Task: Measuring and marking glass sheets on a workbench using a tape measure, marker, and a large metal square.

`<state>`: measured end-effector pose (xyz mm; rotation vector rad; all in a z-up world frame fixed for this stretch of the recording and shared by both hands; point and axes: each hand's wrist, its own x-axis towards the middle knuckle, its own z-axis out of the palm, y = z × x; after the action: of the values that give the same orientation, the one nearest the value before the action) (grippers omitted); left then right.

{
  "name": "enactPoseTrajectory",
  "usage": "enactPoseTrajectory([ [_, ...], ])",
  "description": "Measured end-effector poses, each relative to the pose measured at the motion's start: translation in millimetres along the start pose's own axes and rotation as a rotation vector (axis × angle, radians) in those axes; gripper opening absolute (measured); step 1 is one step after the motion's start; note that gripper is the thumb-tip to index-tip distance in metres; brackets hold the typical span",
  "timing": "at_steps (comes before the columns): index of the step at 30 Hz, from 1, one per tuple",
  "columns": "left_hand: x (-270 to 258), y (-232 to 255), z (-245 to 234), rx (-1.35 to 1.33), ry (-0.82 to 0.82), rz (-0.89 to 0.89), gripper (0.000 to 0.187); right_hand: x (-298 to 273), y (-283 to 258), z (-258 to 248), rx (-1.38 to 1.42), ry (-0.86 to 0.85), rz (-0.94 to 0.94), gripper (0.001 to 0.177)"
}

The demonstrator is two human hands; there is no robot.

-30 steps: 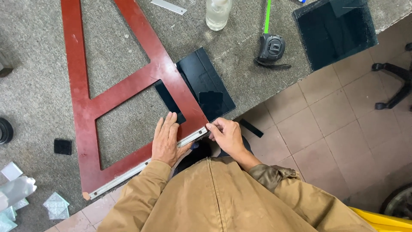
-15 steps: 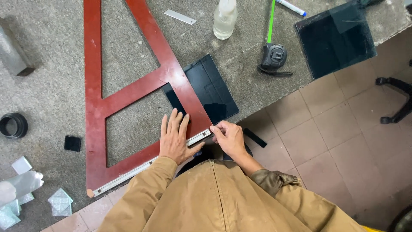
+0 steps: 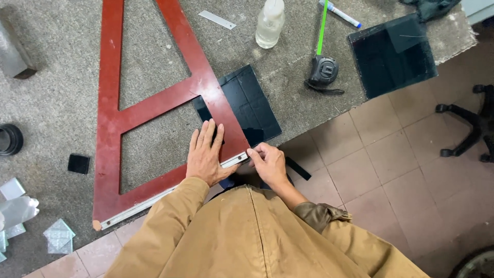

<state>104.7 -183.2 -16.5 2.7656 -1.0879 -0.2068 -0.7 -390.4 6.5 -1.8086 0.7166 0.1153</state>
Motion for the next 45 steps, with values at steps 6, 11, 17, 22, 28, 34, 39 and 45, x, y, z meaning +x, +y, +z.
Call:
enactPoseTrajectory([
  [6,1.3,-2.1,4.8,-0.014,0.006,0.001,0.138,1.9,1.3,-0.6,-0.002,0.001,0.016,0.024],
  [11,-0.2,-1.4,6.2,-0.03,0.025,-0.015,0.139,1.1,-1.8,-1.7,-0.023,0.001,0.004,0.024],
  [17,2.4,1.8,-2.3,-0.012,0.015,-0.028,0.138,9.3,2.3,-5.3,-0.087,-0.031,0.042,0.027],
  [22,2.9,2.5,-1.4,-0.002,0.004,-0.03,0.142,10.6,-1.4,-11.5,-0.121,-0.092,0.067,0.028],
  [28,3.8,4.8,-4.6,0.056,-0.036,-0.026,0.14,13.4,-3.3,-13.4,-0.126,-0.15,0.036,0.028],
  [34,3.7,4.3,-3.5,0.06,-0.023,-0.019,0.142,13.0,-5.1,-17.2,-0.103,-0.176,0.052,0.029],
  [39,7.8,-1.8,-5.4,0.041,-0.025,-0.016,0.141,18.6,-14.4,-15.9,-0.105,-0.185,0.052,0.029],
  [45,5.8,1.5,-6.3,-0.025,-0.017,-0.025,0.139,14.3,-22.4,-23.5,-0.082,-0.21,0.033,0.027],
])
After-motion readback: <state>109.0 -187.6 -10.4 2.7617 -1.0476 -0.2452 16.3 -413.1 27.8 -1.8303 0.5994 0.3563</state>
